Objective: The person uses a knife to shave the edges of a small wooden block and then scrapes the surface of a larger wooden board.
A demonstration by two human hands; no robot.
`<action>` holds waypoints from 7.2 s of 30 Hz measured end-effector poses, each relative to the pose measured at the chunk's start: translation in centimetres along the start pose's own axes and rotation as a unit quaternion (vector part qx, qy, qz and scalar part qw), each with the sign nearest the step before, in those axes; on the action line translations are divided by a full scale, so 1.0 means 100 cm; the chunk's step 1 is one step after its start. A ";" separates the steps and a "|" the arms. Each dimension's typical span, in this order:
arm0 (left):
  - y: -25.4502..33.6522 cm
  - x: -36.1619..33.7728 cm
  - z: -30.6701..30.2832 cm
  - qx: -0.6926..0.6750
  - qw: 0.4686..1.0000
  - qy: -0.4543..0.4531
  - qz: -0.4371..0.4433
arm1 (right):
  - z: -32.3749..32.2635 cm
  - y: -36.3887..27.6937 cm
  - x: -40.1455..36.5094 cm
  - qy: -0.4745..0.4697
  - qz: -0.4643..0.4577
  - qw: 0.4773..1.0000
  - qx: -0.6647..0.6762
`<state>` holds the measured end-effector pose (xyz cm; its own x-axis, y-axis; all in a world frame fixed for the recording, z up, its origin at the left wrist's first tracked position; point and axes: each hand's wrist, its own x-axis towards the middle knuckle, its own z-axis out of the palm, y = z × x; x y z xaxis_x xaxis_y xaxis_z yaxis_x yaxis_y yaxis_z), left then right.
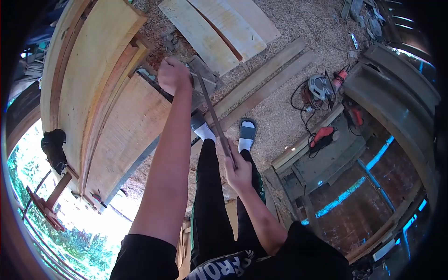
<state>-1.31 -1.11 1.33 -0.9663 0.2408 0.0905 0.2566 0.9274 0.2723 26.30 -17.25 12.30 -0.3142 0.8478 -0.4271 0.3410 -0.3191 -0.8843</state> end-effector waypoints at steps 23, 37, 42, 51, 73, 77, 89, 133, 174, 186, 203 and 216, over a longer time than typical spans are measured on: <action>0.000 -0.003 -0.005 0.000 1.000 -0.009 0.000 | 0.009 0.011 -0.007 -0.002 0.008 1.000 -0.028; -0.003 0.000 -0.005 -0.032 0.999 -0.034 -0.007 | 0.003 0.004 0.002 -0.031 0.046 0.998 -0.001; 0.001 -0.002 -0.010 -0.035 0.999 -0.007 -0.013 | 0.028 -0.035 0.058 -0.059 0.082 0.995 -0.013; -0.002 0.000 -0.012 -0.059 0.998 -0.014 -0.019 | 0.032 -0.037 0.060 -0.074 0.116 0.990 -0.025; 0.008 0.017 -0.001 -0.099 0.994 -0.008 -0.049 | 0.016 0.026 0.010 0.001 0.061 0.998 0.004; 0.014 0.023 -0.004 -0.097 0.991 -0.070 -0.055 | -0.012 0.023 0.017 -0.030 0.042 0.999 -0.007; 0.015 0.021 0.001 -0.089 0.994 -0.029 -0.048 | -0.044 0.018 -0.044 -0.008 0.054 0.994 0.095; -0.026 0.024 -0.082 -0.136 0.711 -0.281 0.630 | -0.027 -0.028 0.026 -0.036 0.048 0.986 0.157; -0.033 0.008 -0.101 -0.063 0.725 -0.324 0.604 | -0.015 -0.024 0.054 -0.038 0.073 0.975 0.206; -0.021 0.004 -0.082 -0.228 0.816 -0.291 0.445 | -0.010 -0.012 0.058 -0.039 0.051 0.976 0.207; 0.010 -0.021 -0.029 0.017 0.966 -0.070 0.247 | 0.012 -0.012 0.044 -0.039 0.076 0.983 0.161; 0.013 -0.021 -0.031 0.016 0.966 -0.088 0.241 | 0.007 -0.040 0.021 -0.036 0.140 0.955 0.261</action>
<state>1.10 -1.33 4.47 -0.7231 0.6898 0.0353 0.6804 0.7027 0.2080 23.64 -14.49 14.81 -0.3423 0.6728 -0.6559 -0.0606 -0.7124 -0.6991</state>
